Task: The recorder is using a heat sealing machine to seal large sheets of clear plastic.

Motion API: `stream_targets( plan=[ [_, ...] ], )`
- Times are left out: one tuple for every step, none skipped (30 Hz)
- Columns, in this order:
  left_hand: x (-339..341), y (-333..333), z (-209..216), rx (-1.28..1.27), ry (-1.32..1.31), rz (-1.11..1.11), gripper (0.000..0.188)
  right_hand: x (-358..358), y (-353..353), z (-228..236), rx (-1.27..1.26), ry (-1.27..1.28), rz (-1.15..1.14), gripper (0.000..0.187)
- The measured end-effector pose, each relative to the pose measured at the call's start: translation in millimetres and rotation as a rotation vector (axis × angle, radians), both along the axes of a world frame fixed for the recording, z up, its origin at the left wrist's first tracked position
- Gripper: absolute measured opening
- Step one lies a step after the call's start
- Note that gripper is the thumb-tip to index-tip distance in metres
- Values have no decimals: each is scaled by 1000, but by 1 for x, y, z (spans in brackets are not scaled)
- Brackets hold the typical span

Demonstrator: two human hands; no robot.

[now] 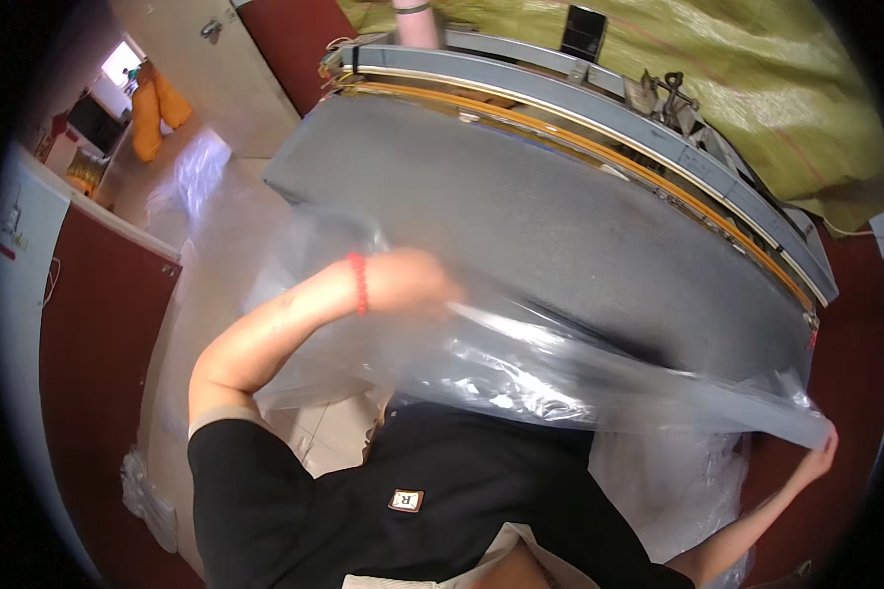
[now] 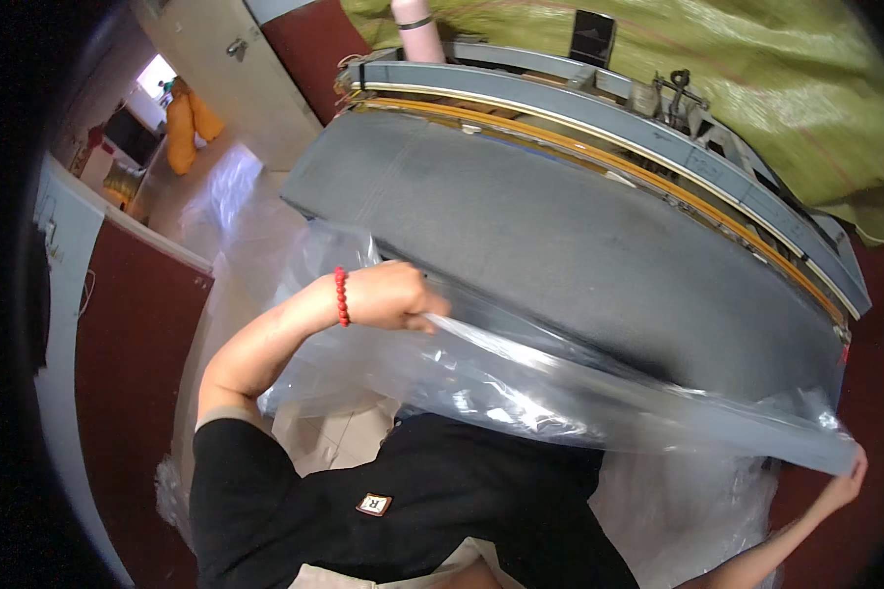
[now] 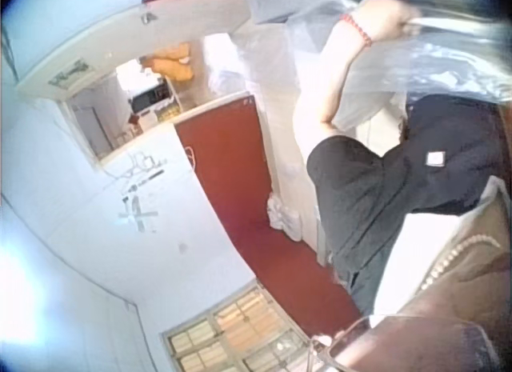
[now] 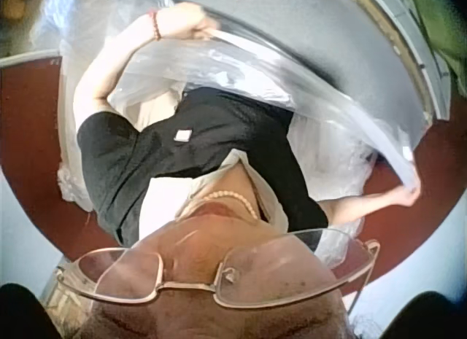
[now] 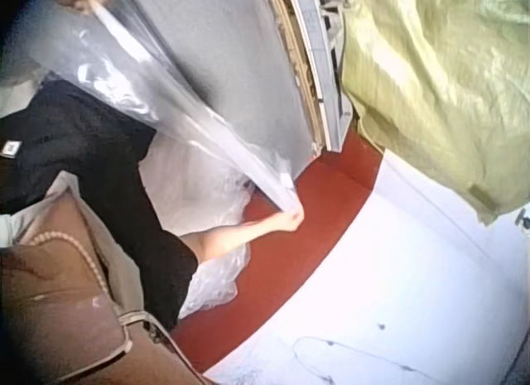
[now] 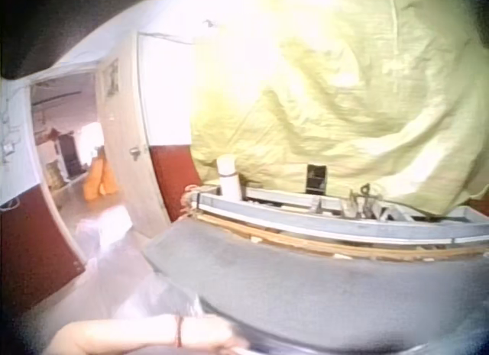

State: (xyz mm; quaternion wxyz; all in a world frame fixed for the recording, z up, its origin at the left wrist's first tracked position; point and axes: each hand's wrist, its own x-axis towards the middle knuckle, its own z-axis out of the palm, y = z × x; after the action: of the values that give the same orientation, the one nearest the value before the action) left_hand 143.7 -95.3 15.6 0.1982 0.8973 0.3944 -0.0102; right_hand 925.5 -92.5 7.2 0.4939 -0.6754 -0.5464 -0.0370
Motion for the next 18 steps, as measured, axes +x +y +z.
stream_targets(
  plan=[
    [-23,0,-17,-85,-64,58,17,15,-5,7,46,47,-157,24],
    [-57,-1,-32,-56,-44,100,14,16,-4,9,77,64,-200,25],
    [-85,2,-25,-50,24,166,16,9,-3,14,107,72,-252,26],
    [-122,7,-23,-160,146,395,22,12,-17,19,130,62,-284,26],
    [-168,15,-14,-383,254,664,28,16,-10,16,67,-98,-230,26],
    [-204,18,8,-336,246,800,28,15,0,11,-1,-259,-178,27],
    [-261,15,28,-363,246,880,28,-8,21,1,-89,-212,-106,26],
    [-294,14,60,-287,187,1133,24,-30,37,0,-241,-90,83,23],
    [-331,10,97,5,364,1068,19,-40,55,-14,-320,-167,178,19],
    [-348,8,126,515,408,977,15,-51,67,-28,-376,-199,228,16],
    [-393,-14,165,749,250,1148,29,-81,88,-40,-390,-199,278,15],
    [-356,9,176,1160,144,1195,25,-89,90,-45,-412,-201,284,15],
    [-296,31,177,1571,14,1224,23,-94,89,-49,-431,-206,292,14],
    [-252,54,156,1597,-213,1149,21,-99,84,-50,-433,-218,257,14],
    [-219,63,146,1623,-419,1070,20,-102,83,-54,-479,-213,225,12],
    [-217,74,109,1423,-592,872,19,-106,83,-57,-522,-202,201,10],
    [-214,87,65,1428,4,708,21,-113,83,-56,-518,-201,199,10],
    [-214,94,22,903,-232,820,29,-121,85,-57,-569,-187,226,8]
  ],
)
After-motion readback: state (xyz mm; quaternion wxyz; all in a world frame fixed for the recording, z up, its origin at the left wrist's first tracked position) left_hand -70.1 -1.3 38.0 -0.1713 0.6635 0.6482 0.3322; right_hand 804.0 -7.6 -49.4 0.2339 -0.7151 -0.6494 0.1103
